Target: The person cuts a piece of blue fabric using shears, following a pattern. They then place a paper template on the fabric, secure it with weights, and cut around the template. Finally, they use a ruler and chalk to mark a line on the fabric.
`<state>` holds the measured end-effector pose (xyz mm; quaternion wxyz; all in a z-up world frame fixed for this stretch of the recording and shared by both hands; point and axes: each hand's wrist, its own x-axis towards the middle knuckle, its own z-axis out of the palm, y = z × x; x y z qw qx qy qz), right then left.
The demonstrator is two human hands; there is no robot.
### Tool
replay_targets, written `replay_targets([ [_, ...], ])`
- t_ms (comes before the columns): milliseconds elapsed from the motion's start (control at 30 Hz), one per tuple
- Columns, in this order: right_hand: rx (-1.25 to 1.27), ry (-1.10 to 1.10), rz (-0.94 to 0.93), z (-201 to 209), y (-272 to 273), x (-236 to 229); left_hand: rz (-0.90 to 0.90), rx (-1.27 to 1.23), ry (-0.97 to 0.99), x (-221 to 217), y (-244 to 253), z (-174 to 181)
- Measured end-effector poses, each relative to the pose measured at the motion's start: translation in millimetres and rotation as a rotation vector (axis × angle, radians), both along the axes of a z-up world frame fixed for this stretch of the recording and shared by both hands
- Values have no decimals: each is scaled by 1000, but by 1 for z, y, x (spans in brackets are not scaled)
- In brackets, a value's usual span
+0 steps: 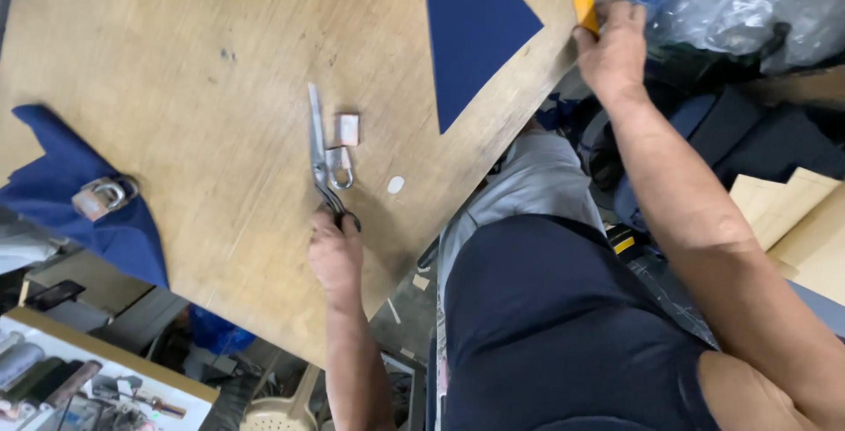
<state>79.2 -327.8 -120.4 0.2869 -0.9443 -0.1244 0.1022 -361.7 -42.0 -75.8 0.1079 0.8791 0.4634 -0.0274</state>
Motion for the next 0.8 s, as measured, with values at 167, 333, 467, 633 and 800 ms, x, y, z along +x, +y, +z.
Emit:
replay_targets([
  [167,128,-32,42,-56,-35,26,256,-159,-30,2,60,25],
  [333,355,470,-119,10,-22,-37,359,-91,-62,-49,93,-21],
  [467,548,699,133,24,20,-130,222,-72,105,-56,102,-21],
  [633,680,808,416,35,76,-221,144,-349,-138,24,20,76],
  [800,329,789,821,31,109,-250,588,-903,-985,31,-75,-18],
])
